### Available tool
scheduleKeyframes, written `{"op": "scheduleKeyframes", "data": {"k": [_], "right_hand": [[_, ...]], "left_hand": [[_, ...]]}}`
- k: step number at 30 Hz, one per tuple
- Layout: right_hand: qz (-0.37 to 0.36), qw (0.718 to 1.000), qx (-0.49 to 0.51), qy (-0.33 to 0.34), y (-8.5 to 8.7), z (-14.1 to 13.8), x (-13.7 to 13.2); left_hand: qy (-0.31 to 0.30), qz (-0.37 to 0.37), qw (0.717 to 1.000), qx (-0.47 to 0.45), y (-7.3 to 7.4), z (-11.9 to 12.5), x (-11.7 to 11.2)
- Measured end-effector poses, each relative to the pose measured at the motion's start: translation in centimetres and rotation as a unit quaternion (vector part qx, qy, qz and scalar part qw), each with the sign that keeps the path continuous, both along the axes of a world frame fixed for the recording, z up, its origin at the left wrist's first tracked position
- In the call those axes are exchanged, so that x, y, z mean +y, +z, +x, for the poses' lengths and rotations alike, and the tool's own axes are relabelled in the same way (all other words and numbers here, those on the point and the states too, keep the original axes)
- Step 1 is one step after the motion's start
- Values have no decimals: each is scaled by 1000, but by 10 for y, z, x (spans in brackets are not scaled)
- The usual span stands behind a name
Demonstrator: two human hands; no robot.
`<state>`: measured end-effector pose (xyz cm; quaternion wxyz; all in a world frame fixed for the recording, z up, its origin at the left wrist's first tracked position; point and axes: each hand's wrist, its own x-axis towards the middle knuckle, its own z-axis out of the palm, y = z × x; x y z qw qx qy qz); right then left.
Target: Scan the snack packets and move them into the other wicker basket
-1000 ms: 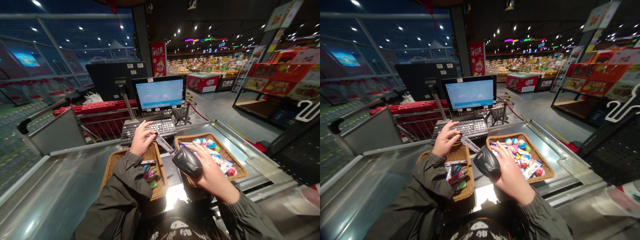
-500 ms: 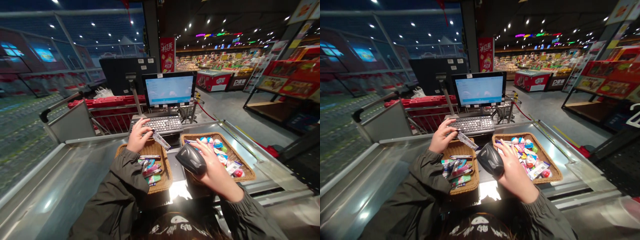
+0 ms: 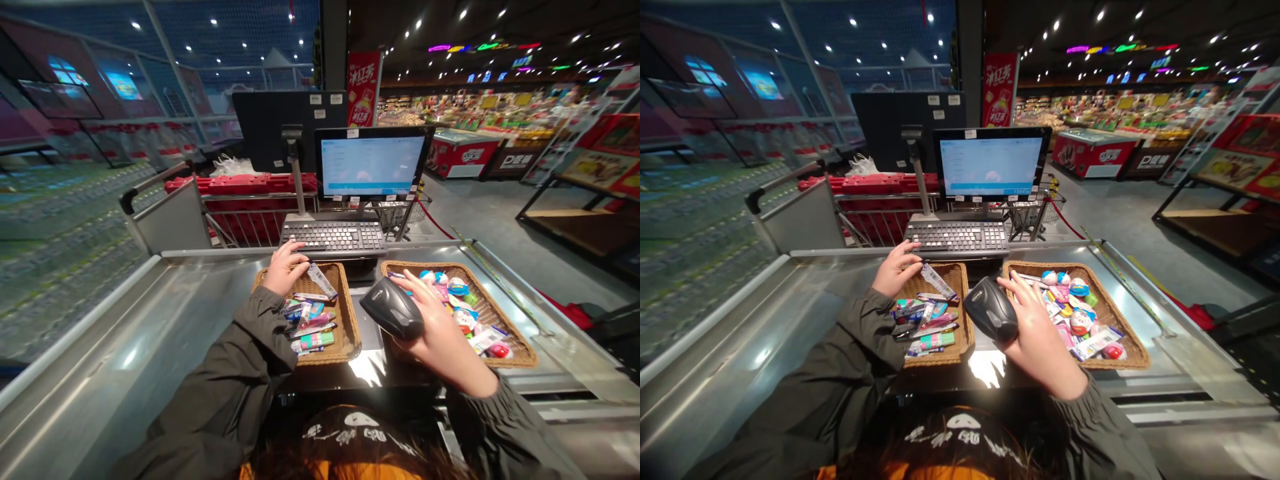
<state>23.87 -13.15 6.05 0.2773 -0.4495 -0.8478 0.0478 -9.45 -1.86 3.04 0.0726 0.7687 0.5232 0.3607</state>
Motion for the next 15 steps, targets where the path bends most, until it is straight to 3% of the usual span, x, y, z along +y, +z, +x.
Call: {"op": "scheduleKeyframes", "data": {"k": [7, 12, 15], "right_hand": [[-16, 1000, 6, -6, 2, -11, -3], [-23, 1000, 4, -10, 1, -17, -3], [-22, 1000, 1, -9, 1, -20, -3]], "left_hand": [[-4, -91, 996, 25, -38, -4, -3], [-23, -152, 986, 57, -46, 6, -14], [-36, -222, 965, 132, -49, 10, -20]]}}
